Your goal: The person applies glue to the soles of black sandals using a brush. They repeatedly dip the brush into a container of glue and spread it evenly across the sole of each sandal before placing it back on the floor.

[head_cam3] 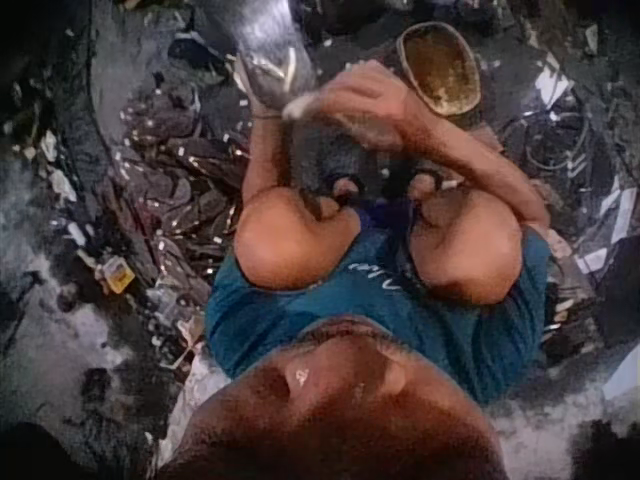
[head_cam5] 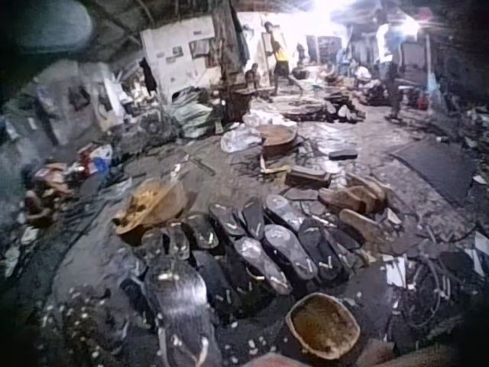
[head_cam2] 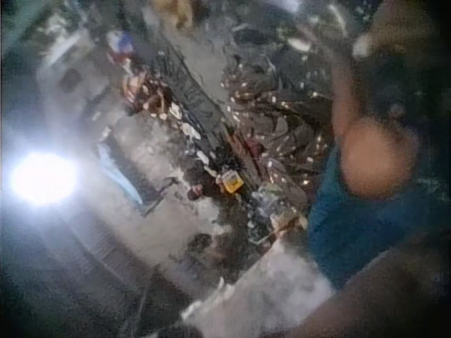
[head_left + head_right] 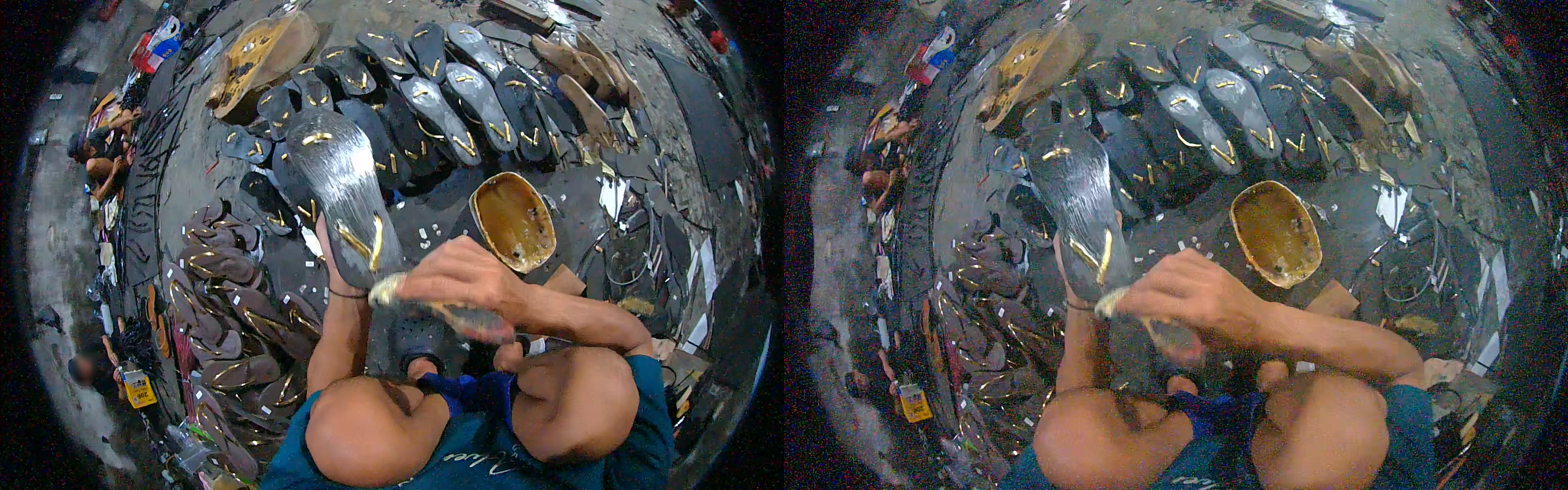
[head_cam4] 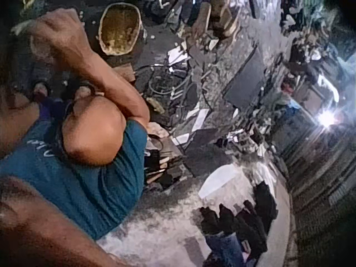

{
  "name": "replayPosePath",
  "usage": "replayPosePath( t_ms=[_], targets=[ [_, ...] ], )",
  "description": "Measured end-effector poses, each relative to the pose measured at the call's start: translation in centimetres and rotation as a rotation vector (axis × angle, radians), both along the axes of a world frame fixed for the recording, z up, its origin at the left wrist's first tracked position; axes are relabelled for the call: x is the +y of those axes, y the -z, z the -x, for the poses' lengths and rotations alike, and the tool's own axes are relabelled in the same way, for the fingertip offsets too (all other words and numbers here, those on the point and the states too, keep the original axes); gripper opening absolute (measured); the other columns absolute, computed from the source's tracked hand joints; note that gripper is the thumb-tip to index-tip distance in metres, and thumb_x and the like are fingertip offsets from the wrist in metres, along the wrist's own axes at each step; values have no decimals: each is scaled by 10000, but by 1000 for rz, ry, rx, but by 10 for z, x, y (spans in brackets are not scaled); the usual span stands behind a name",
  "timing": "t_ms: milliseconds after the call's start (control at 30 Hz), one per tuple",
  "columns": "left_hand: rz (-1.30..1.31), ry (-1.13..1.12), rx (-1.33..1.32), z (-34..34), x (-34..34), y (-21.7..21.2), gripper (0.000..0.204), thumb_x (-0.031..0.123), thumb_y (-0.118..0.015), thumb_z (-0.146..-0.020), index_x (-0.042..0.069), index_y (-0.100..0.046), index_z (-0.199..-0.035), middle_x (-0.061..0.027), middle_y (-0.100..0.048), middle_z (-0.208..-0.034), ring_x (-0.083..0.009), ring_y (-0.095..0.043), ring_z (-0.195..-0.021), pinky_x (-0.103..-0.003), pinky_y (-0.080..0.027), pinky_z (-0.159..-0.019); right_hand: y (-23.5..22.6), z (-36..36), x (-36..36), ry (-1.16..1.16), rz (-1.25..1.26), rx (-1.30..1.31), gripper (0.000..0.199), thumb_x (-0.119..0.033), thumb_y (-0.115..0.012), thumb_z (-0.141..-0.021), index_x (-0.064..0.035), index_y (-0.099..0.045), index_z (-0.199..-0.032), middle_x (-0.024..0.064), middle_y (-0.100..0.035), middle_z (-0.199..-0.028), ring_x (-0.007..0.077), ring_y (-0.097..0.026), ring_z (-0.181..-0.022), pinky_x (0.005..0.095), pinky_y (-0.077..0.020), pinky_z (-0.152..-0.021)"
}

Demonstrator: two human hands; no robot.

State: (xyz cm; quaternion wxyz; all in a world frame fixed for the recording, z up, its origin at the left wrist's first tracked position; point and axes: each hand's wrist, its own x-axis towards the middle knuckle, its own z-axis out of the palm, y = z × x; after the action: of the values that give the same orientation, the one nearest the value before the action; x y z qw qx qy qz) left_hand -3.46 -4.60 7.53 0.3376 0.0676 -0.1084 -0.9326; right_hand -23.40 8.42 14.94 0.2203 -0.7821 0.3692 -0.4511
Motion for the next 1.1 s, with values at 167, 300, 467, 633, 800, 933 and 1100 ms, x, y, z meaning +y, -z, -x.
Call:
replayPosePath(
  t_ms=[167,300,467,633,800,933,1100],
  targets=[
    [145,-388,-440,32,20,-20,395,293,-371,-962,-23,-586,-1064,-162,-657,-972,-259,-655,-837,-358,-547,-760,22,-13,-25,393,13,-254,380,-47,-698,-695,-122,-663,-1066,61,-649,-884,231,-601,-721,353,-476,-670],
    [-105,-321,-247,34,5,-10,420,341,-354,-968,17,-599,-1073,-133,-671,-967,-257,-662,-840,-368,-551,-746,8,-27,6,-20,93,3,418,-165,-626,-758,-149,-609,-1174,53,-618,-926,222,-577,-823,382,-455,-715],
    [-46,-200,-299,22,-4,10,417,331,-365,-982,8,-587,-1124,-121,-669,-1004,-231,-662,-865,-356,-545,-787,-2,-42,6,-25,190,133,352,-203,-628,-745,-192,-632,-1097,9,-599,-912,179,-581,-828,373,-467,-779],
    [-88,-294,-545,74,44,-23,408,347,-392,-994,10,-581,-1125,-107,-663,-956,-227,-660,-829,-368,-554,-759,-15,27,-54,355,248,207,369,-200,-632,-688,-199,-634,-1057,2,-593,-878,240,-568,-842,386,-409,-703],
    [-29,-53,-281,45,5,-25,487,417,-356,-991,13,-592,-1125,-122,-672,-970,-246,-665,-817,-401,-556,-740,-9,-26,4,74,321,293,328,-216,-613,-757,-188,-624,-1083,-33,-611,-953,139,-585,-841,310,-445,-761],
    [-153,-111,-324,40,10,-11,437,370,-386,-979,16,-592,-1133,-121,-673,-998,-246,-658,-855,-382,-541,-774,-17,-10,-9,178,186,206,390,-227,-616,-733,-191,-629,-1121,-32,-605,-971,132,-569,-860,315,-431,-768],
    [11,-122,-61,40,-1,2,461,383,-393,-963,7,-585,-1147,-141,-662,-1054,-257,-653,-901,-382,-540,-795,-5,-4,-8,136,135,105,426,-222,-649,-718,-147,-641,-1137,-19,-635,-968,182,-585,-827,341,-417,-727]
  ],
)
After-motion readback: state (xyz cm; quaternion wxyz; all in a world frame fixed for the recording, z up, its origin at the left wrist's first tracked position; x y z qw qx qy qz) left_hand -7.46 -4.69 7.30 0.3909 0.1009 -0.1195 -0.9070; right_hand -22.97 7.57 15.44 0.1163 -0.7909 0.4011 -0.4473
